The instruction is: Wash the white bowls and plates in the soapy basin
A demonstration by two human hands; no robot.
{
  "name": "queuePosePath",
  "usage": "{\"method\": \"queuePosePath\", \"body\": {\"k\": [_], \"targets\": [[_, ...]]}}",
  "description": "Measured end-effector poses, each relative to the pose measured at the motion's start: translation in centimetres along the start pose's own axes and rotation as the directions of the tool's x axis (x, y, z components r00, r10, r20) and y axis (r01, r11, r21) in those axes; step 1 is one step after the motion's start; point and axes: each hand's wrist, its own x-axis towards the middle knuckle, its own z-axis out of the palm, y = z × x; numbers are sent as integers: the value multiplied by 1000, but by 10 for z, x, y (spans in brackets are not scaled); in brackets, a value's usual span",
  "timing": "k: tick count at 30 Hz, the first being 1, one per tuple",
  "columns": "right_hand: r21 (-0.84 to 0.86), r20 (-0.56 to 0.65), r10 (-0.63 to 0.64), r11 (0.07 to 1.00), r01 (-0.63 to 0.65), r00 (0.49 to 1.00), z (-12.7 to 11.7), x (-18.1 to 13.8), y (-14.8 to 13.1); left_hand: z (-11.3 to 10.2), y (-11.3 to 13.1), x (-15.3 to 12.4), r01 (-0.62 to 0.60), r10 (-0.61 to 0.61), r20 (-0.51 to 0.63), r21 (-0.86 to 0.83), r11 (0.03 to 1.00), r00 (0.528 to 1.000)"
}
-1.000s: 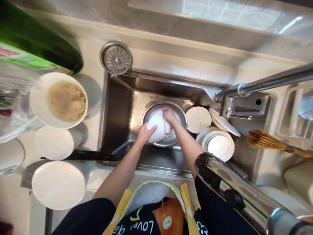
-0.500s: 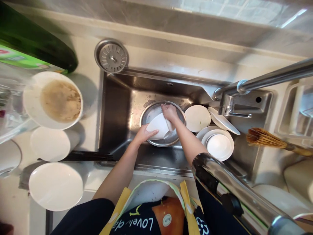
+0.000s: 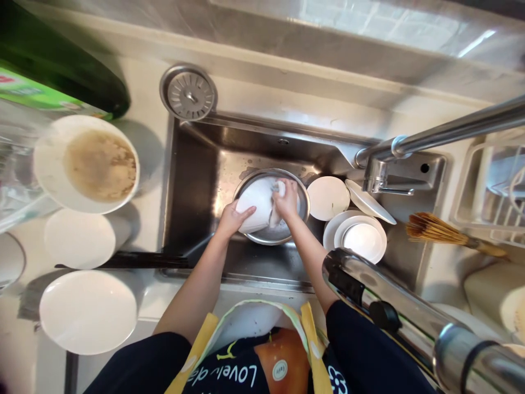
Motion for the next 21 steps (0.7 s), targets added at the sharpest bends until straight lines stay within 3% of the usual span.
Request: {"method": "queuePosePath", "body": {"k": [3,5,8,10,12,13,16,21], "targets": [[-79,164,9,997,5,986,-5,-17,40,-3,-1,-1,-2,4,-67,37,999,998],[-244,178,-37,966,80,983,-3,-32,58,-3,-1,-1,2,3,-100,53,999,995],[-515,146,-77,845,142,986,9,-52,72,-3,-2,-1,5,4,-127,73,997,992],[-554,256,-76,806,210,964,17,-57,77,-3,-3,-1,4,9,-139,92,996,990],[-487,375,-71,833,261,924,23,-54,82,-3,-4,-1,2,13,-147,103,995,989],[-460,372,-55,856,235,927,24,-50,84,-3,-5,-1,0,15,-147,100,995,989],[-456,211,25,887,76,977,22,-38,87,-3,-6,-1,-4,15,-135,83,997,991],[-525,234,33,845,98,972,13,-35,78,-3,-8,0,-7,26,-149,123,992,989]]}}
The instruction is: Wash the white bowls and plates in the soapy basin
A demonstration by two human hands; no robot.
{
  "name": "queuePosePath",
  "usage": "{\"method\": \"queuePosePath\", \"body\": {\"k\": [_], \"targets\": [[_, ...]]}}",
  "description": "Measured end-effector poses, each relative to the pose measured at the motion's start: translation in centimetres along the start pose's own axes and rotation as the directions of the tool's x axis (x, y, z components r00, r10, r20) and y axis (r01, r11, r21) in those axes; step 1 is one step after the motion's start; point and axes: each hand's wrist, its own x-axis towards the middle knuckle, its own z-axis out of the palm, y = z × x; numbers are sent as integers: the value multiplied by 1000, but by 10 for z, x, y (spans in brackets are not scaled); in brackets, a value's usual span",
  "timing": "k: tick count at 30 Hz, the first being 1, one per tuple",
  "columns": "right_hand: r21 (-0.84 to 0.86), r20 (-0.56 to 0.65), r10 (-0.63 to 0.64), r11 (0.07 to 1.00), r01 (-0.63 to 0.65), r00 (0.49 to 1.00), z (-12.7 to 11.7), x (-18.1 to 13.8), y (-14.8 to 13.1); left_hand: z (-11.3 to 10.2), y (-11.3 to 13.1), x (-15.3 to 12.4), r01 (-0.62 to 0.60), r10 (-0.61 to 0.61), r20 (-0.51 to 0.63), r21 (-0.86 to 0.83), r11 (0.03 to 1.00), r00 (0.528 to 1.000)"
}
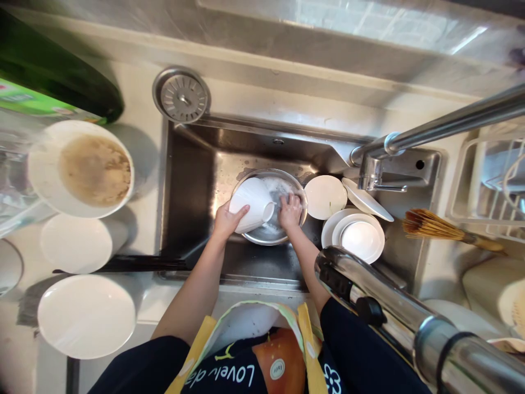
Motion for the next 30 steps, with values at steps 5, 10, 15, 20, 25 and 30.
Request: {"method": "queuePosePath", "body": {"k": [5,10,15,20,25,30], "targets": [[240,-95,106,967,-81,990,-29,-14,-22,2,5,-3,12,-12,13,-17,1000,1000],[382,-298,-81,903,196,951,-76,-50,-69,6,10,-9,-20,20,20,25,999,1000],[322,-274,-461,783,532,844,-75,-43,-94,7,7,-7,-30,29,17,74,997,999],[313,-138,-614,717,623,777,-54,2,-90,8,2,-6,-28,28,2,48,998,1000],[436,72,-145,894,99,987,-40,44,-60,11,2,-13,-53,52,33,28,998,998],[487,79,97,865,-123,992,-35,30,-46,11,6,-15,-82,77,73,64,995,994]]}}
